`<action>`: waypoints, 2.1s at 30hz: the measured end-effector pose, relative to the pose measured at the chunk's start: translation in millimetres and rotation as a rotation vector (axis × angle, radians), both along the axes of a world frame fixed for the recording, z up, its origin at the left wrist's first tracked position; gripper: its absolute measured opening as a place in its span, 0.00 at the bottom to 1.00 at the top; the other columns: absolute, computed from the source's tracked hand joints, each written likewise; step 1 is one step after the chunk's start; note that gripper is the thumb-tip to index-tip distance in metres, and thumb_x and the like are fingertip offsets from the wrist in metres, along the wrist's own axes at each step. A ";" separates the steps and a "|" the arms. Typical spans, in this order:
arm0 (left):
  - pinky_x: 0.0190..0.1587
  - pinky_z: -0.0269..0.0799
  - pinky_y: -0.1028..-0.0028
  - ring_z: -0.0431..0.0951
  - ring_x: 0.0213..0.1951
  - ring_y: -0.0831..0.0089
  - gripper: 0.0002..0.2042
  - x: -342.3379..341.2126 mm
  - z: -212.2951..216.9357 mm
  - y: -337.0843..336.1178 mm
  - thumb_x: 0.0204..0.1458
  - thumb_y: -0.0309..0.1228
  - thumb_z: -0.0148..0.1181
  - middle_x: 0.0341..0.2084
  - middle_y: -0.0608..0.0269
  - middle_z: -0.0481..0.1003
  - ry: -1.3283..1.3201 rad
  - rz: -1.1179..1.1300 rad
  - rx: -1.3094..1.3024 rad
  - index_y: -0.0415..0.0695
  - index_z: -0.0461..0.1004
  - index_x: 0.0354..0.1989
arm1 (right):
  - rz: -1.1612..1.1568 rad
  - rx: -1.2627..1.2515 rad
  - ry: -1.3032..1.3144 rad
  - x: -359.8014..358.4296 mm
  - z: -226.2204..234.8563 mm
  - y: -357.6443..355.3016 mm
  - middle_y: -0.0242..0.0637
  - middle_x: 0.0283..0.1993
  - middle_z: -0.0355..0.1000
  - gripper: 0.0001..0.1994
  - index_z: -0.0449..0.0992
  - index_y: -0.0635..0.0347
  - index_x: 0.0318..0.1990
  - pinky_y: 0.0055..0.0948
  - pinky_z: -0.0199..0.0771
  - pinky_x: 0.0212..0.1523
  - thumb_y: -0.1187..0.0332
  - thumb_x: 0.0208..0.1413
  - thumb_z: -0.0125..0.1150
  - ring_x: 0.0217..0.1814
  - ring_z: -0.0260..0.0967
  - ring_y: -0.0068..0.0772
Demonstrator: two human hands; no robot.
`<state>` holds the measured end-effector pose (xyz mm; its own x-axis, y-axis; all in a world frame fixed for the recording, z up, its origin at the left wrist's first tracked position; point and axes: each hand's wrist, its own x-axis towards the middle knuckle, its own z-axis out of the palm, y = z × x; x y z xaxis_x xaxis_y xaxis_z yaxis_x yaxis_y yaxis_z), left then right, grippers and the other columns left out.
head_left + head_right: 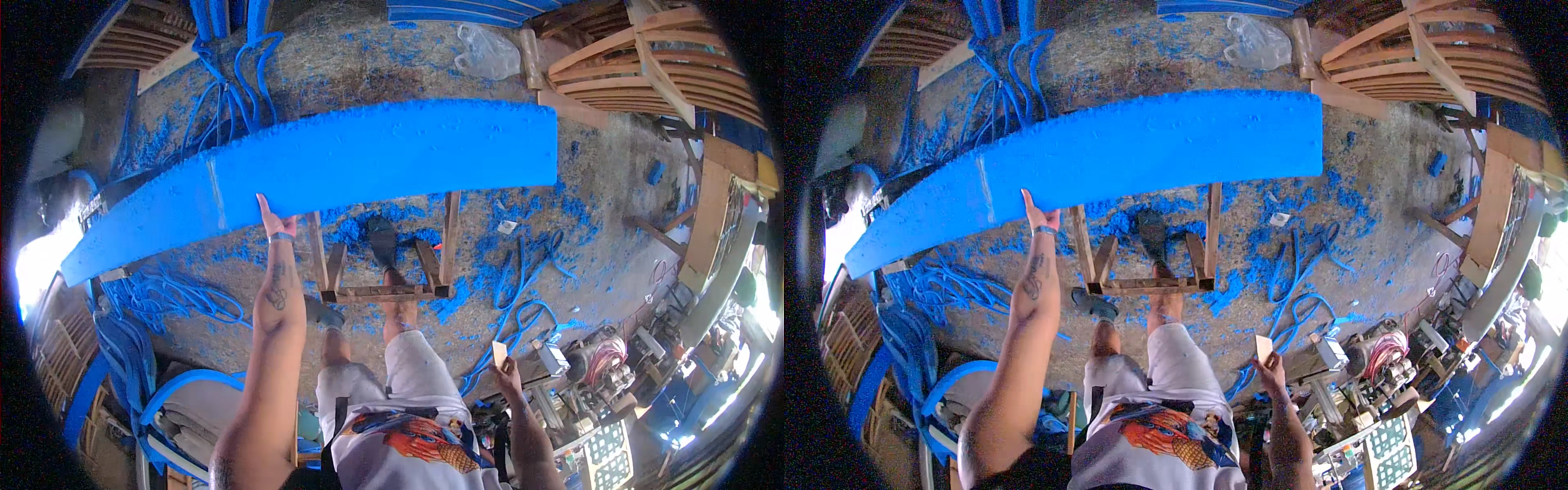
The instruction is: Manually sanding the surface of a blue furniture component in a workshop.
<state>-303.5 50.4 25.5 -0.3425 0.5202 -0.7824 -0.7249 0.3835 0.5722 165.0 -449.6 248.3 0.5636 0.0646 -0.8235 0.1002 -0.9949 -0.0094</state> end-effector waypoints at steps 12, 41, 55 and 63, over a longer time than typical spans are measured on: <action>0.56 0.69 0.50 0.71 0.55 0.54 0.33 -40.5 68.1 -157.4 0.54 0.56 0.58 0.57 0.57 0.69 -0.014 0.031 -0.117 0.48 0.63 0.63 | 0.159 0.054 0.098 -1.0 -20.7 65.4 0.36 0.34 0.70 0.36 0.65 0.63 0.51 0.28 0.70 0.36 0.47 0.43 0.74 0.37 0.69 0.29; 0.69 0.45 0.44 0.40 0.71 0.45 0.44 -75.1 22.3 -218.5 0.54 0.59 0.56 0.72 0.53 0.39 -0.182 -0.366 -0.252 0.54 0.42 0.73 | 0.270 0.275 0.032 -51.3 47.6 -3.7 0.27 0.30 0.63 0.27 0.62 0.59 0.50 0.24 0.63 0.27 0.58 0.49 0.71 0.28 0.61 0.20; 0.52 0.70 0.57 0.73 0.53 0.51 0.34 -134.0 66.8 -187.0 0.52 0.62 0.53 0.62 0.45 0.64 0.940 -1.586 0.098 0.44 0.71 0.55 | -0.087 0.311 -0.016 -247.1 16.7 -130.6 0.47 0.57 0.68 0.43 0.50 0.67 0.66 0.31 0.66 0.58 0.61 0.48 0.69 0.59 0.66 0.37; 0.65 0.43 0.40 0.48 0.70 0.51 0.39 -74.2 34.0 -110.7 0.51 0.66 0.49 0.69 0.53 0.54 2.054 -1.552 0.186 0.56 0.58 0.68 | 0.023 0.600 -0.065 -169.0 -91.7 -45.0 0.52 0.69 0.56 0.45 0.42 0.56 0.72 0.36 0.56 0.67 0.60 0.53 0.64 0.71 0.54 0.47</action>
<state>-377.8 -60.4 59.5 0.2398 0.9625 -0.1271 0.9665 -0.2491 -0.0624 -4.1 -494.6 156.5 0.6047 0.5200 -0.6033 0.1408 -0.8153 -0.5617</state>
